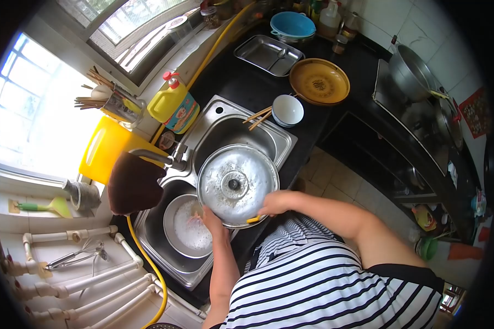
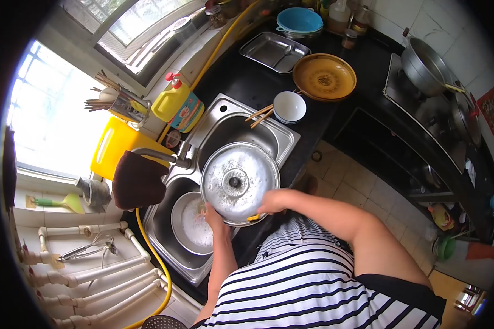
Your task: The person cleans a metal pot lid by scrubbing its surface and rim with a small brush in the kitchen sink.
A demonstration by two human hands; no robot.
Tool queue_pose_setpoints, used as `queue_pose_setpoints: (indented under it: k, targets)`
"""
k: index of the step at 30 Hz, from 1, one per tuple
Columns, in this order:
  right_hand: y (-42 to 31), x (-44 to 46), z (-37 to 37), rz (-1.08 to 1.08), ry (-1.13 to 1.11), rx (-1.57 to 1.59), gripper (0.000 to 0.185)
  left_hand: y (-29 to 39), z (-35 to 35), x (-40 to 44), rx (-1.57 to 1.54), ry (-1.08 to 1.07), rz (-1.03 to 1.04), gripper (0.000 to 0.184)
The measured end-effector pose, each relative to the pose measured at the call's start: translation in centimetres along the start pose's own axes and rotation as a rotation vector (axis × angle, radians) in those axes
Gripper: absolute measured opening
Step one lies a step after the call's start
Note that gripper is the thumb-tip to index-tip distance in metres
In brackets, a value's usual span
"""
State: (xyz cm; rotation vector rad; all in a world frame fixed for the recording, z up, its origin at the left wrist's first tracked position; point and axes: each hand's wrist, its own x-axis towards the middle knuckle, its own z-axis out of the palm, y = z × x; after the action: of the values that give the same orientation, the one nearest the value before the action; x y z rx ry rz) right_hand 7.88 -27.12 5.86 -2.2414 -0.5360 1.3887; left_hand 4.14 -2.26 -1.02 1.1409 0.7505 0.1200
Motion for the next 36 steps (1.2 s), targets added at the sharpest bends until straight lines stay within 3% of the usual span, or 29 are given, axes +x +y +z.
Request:
queue_pose_setpoints:
  k: [1, 2, 6, 11, 15, 21, 24, 27, 30, 32, 36]
  targets:
    - [-2.8, -0.1, 1.2, -0.150, 0.168, -0.010, 0.057, 0.2, 0.5, -0.2, 0.007, 0.021, -0.002, 0.051]
    - [-3.5, -1.0, 0.6, -0.211, 0.142, -0.073, 0.058, 0.2, 0.3, -0.2, 0.008, 0.022, -0.003, 0.051]
    - [-5.1, 1.9, 2.8, -0.055, 0.245, 0.091, 0.057, 0.3, 0.3, -0.1, 0.098, 0.021, 0.002, 0.051]
    - [-0.5, 0.0, -0.8, -0.093, -0.027, -0.084, 0.054, -1.6, -1.2, 1.7, 0.091, 0.020, 0.049, 0.050]
    - [-1.2, -2.2, -2.1, 0.004, -0.031, -0.078, 0.052, 0.0, 0.2, 0.3, 0.071, 0.030, -0.008, 0.053]
    - [-6.0, 1.2, 2.6, -0.032, 0.271, 0.078, 0.054, 0.0, 0.0, 0.4, 0.112, 0.028, 0.045, 0.051]
    - [-2.9, 1.7, 1.5, -0.114, 0.127, -0.008, 0.056, -0.2, -0.4, 0.7, 0.108, 0.003, 0.031, 0.050]
    - [-1.6, -2.4, -2.6, 0.009, -0.041, -0.120, 0.054, 0.3, -0.1, 0.2, 0.066, -0.023, 0.020, 0.049]
    - [-1.1, -2.6, -2.7, 0.053, -0.041, -0.127, 0.054, 0.2, 0.1, 0.3, 0.075, -0.019, 0.021, 0.049]
    - [-2.4, -1.3, -0.9, -0.043, 0.049, -0.090, 0.055, -0.9, -0.4, 1.1, -0.001, -0.039, 0.018, 0.049]
    - [-5.4, 1.3, 2.1, -0.018, 0.247, -0.012, 0.059, -1.4, -0.7, 1.4, 0.016, -0.009, 0.049, 0.048]
